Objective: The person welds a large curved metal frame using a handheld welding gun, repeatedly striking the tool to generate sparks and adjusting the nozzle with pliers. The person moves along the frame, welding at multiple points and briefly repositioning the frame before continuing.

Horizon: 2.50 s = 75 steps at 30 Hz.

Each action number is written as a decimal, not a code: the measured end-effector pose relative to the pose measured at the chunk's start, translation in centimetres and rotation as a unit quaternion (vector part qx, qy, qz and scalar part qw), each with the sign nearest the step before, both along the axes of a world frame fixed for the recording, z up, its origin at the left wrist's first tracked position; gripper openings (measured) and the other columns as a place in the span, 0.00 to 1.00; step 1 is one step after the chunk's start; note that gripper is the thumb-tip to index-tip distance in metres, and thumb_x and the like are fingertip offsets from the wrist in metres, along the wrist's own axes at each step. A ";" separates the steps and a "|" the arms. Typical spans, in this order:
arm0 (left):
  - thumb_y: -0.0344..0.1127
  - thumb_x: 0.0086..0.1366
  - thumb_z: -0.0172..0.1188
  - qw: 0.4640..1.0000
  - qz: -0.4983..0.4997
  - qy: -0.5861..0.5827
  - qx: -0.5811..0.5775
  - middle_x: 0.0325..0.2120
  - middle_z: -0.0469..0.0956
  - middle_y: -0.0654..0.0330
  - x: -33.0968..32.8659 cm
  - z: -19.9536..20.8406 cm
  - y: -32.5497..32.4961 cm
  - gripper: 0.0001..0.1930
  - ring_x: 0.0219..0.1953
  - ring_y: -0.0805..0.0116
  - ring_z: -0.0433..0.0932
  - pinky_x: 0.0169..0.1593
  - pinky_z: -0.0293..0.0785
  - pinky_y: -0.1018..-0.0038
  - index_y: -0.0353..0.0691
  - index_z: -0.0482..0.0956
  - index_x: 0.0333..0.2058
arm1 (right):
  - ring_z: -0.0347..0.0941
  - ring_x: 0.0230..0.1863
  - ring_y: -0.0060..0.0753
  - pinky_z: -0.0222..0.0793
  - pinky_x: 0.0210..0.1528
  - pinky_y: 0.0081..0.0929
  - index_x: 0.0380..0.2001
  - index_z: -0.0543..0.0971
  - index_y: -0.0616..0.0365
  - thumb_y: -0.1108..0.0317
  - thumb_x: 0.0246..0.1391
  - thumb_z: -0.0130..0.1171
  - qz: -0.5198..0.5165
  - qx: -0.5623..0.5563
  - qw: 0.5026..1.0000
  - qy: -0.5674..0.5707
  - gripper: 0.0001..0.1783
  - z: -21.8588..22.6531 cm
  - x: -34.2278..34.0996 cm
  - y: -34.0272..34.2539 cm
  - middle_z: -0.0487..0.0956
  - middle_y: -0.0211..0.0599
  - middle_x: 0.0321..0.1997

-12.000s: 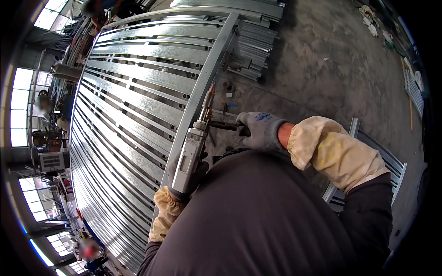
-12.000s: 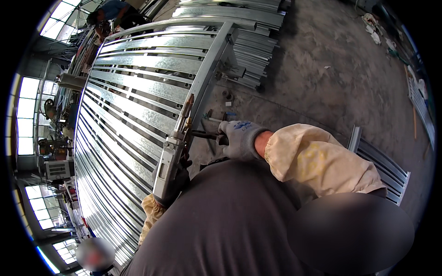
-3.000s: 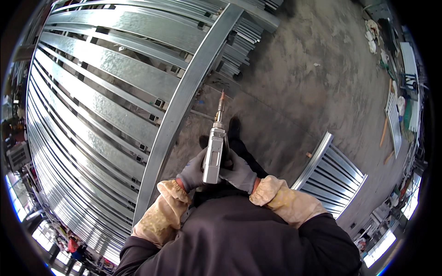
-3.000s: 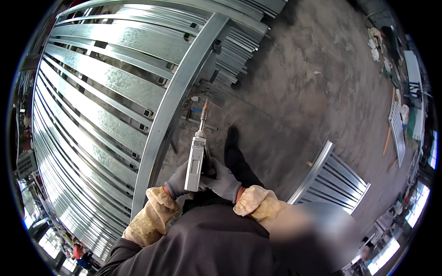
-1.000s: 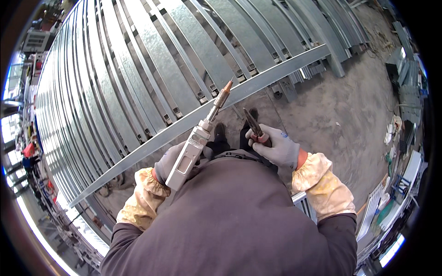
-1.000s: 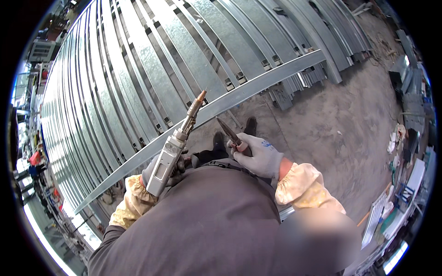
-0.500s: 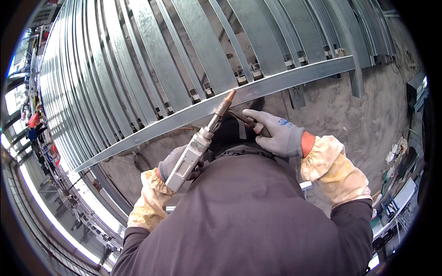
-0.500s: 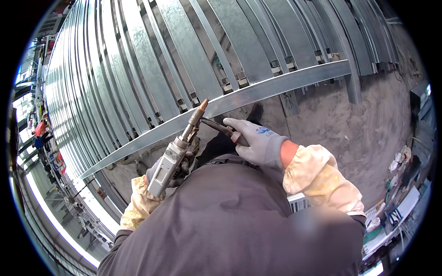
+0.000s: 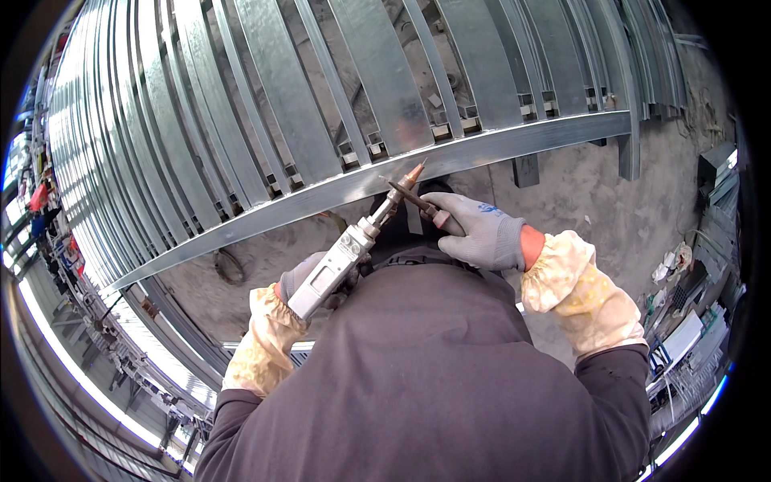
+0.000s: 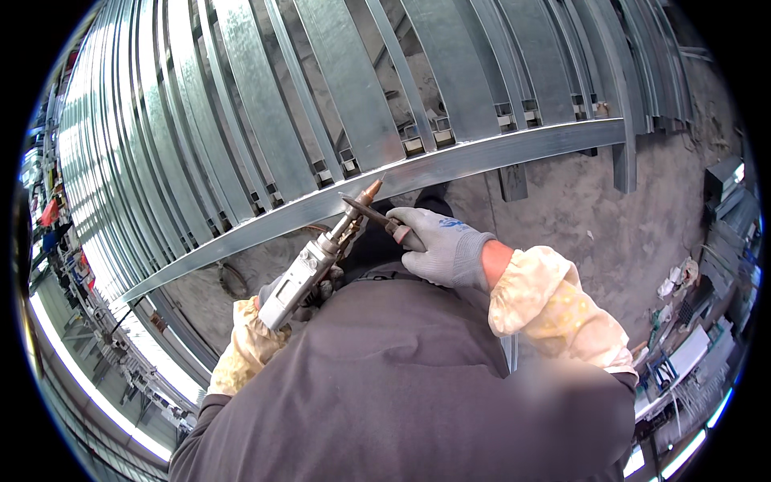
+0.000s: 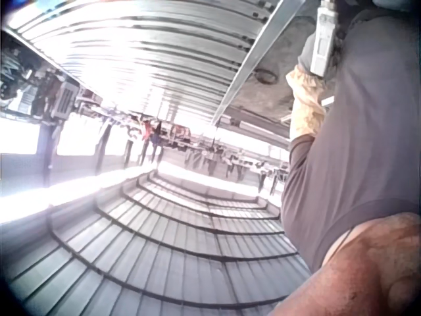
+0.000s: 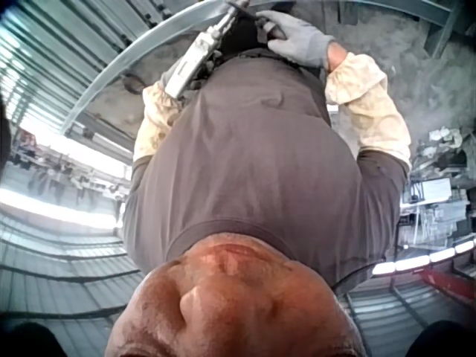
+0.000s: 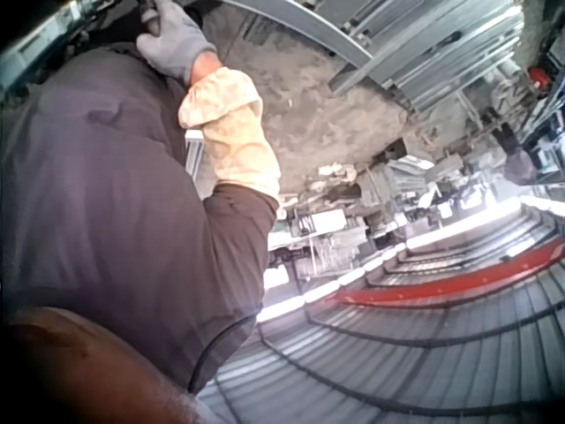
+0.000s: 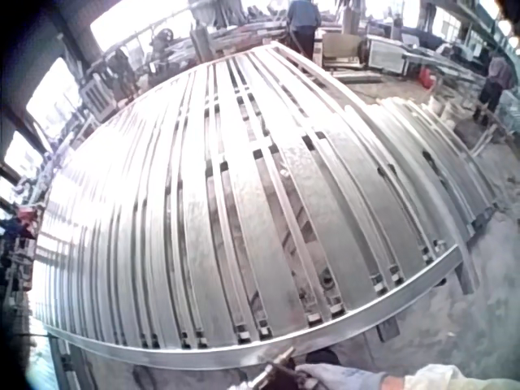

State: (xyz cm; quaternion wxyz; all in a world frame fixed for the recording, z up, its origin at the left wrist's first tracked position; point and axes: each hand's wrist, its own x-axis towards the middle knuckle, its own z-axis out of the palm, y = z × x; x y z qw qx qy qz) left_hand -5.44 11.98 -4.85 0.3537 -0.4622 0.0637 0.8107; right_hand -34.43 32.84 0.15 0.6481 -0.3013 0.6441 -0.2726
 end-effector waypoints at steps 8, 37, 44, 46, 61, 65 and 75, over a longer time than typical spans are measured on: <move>0.35 0.71 0.60 0.998 0.031 0.009 0.058 0.35 0.78 0.65 1.5 -0.7 -1.7 0.21 0.31 0.79 0.77 0.26 0.73 0.82 0.38 0.73 0.60 | 0.76 0.34 0.38 0.74 0.37 0.33 0.50 0.70 0.62 0.72 0.48 0.51 -0.033 -0.067 0.997 0.002 0.23 -1.2 1.6 -0.7 0.74 0.44 0.40; 0.29 0.64 0.68 0.975 0.063 0.212 0.033 0.51 0.77 0.61 4.2 -1.7 -3.7 0.36 0.50 0.73 0.80 0.39 0.84 0.76 0.40 0.61 0.68 | 0.72 0.52 0.43 0.67 0.60 0.36 0.64 0.64 0.66 0.75 0.46 0.54 0.016 -0.105 0.994 0.018 0.37 -0.4 5.4 -3.7 0.74 0.43 0.47; 0.27 0.64 0.68 0.960 -0.030 0.266 -0.082 0.48 0.76 0.58 3.0 -0.9 -4.0 0.33 0.48 0.72 0.79 0.38 0.82 0.75 0.41 0.64 0.65 | 0.69 0.49 0.29 0.66 0.58 0.28 0.61 0.66 0.63 0.78 0.46 0.52 -0.061 -0.082 0.986 -0.129 0.34 -1.3 6.6 -3.4 0.73 0.36 0.47; 0.30 0.67 0.65 0.967 -0.052 0.233 -0.093 0.46 0.77 0.58 3.1 -1.0 -4.0 0.28 0.47 0.72 0.80 0.36 0.82 0.73 0.40 0.67 0.63 | 0.71 0.55 0.34 0.65 0.63 0.30 0.64 0.64 0.64 0.77 0.47 0.51 -0.025 -0.033 0.990 -0.135 0.36 -0.1 6.1 -4.1 0.73 0.38 0.47; 0.36 0.70 0.60 0.887 -0.130 0.326 -0.300 0.36 0.77 0.62 1.6 3.3 -3.1 0.19 0.31 0.74 0.78 0.25 0.76 0.77 0.41 0.73 0.58 | 0.64 0.37 0.27 0.68 0.47 0.25 0.63 0.67 0.65 0.78 0.45 0.50 -0.013 -0.081 0.995 -0.049 0.36 0.7 6.9 -3.8 0.70 0.34 0.38; 0.35 0.65 0.64 0.797 -0.150 0.423 -0.403 0.38 0.78 0.63 1.4 4.4 -2.8 0.20 0.35 0.76 0.76 0.38 0.75 0.76 0.37 0.76 0.54 | 0.64 0.35 0.26 0.68 0.43 0.26 0.58 0.70 0.65 0.78 0.44 0.50 0.018 -0.093 0.995 -0.035 0.32 0.8 6.6 -4.0 0.68 0.31 0.34; 0.37 0.65 0.67 0.901 -0.102 0.293 -0.304 0.33 0.78 0.71 0.9 5.9 -2.3 0.12 0.33 0.81 0.76 0.36 0.74 0.81 0.42 0.80 0.45 | 0.67 0.37 0.29 0.68 0.46 0.29 0.56 0.71 0.64 0.77 0.45 0.50 0.053 -0.050 0.997 -0.032 0.30 3.0 6.4 -4.7 0.68 0.31 0.33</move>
